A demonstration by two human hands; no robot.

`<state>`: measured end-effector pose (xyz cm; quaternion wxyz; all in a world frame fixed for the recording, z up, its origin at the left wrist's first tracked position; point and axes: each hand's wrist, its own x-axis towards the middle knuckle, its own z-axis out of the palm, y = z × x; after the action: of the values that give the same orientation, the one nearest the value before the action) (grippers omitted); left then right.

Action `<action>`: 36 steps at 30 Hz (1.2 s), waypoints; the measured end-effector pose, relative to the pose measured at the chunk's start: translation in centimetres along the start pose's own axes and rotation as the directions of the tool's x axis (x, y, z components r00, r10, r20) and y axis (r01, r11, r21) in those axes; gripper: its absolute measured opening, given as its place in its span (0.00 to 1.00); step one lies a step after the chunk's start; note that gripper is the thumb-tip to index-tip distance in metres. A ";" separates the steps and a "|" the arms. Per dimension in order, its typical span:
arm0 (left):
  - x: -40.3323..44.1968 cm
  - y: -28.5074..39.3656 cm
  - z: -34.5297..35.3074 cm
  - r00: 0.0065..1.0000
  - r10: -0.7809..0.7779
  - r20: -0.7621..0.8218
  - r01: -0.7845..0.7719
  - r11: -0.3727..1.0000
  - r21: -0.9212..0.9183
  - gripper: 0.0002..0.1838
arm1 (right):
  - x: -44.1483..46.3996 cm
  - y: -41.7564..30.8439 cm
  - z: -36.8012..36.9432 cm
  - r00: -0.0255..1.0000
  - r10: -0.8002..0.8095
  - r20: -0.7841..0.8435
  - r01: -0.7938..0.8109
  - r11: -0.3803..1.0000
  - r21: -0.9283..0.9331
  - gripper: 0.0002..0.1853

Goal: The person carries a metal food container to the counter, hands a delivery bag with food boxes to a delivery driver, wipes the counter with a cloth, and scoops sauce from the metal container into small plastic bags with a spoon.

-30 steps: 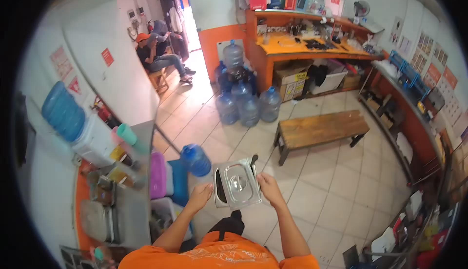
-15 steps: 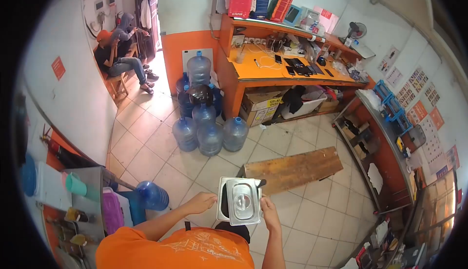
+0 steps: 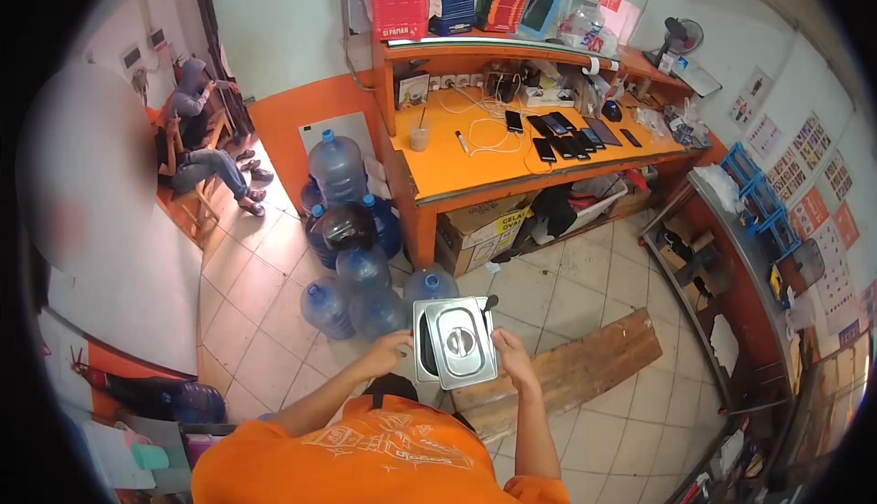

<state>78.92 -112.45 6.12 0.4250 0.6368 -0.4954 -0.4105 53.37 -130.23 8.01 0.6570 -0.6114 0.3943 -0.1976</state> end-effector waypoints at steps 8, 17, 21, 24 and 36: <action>19.4 0.0 -7.6 0.988 -0.144 -0.057 0.131 0.974 -0.185 0.17 | 20.7 -4.6 -2.7 0.998 -0.047 0.029 0.046 0.999 0.005 0.13; 36.7 -2.8 -14.5 0.950 -0.106 -0.294 0.109 0.994 -0.006 0.13 | 43.9 -6.9 -4.3 0.982 -0.124 0.145 0.138 0.986 -0.090 0.15; 41.7 -6.8 -16.0 0.894 -0.081 -0.440 0.178 0.967 0.183 0.15 | 52.6 -5.4 -4.3 0.921 -0.265 0.285 0.312 0.940 -0.137 0.14; 43.9 -6.9 -16.4 0.822 -0.118 -0.558 0.274 0.940 0.205 0.10 | 55.9 -7.2 -4.6 0.912 -0.146 0.383 0.185 0.981 -0.066 0.13; 49.1 3.3 -15.2 0.532 0.061 -0.844 0.338 0.899 0.279 0.12 | 65.0 -8.5 -9.0 0.586 -0.114 0.802 0.356 0.925 -0.129 0.13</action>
<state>100.76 -159.02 8.79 0.4302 0.8663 -0.2527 0.0239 88.17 -185.74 -1.26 0.6378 -0.7679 0.0069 0.0591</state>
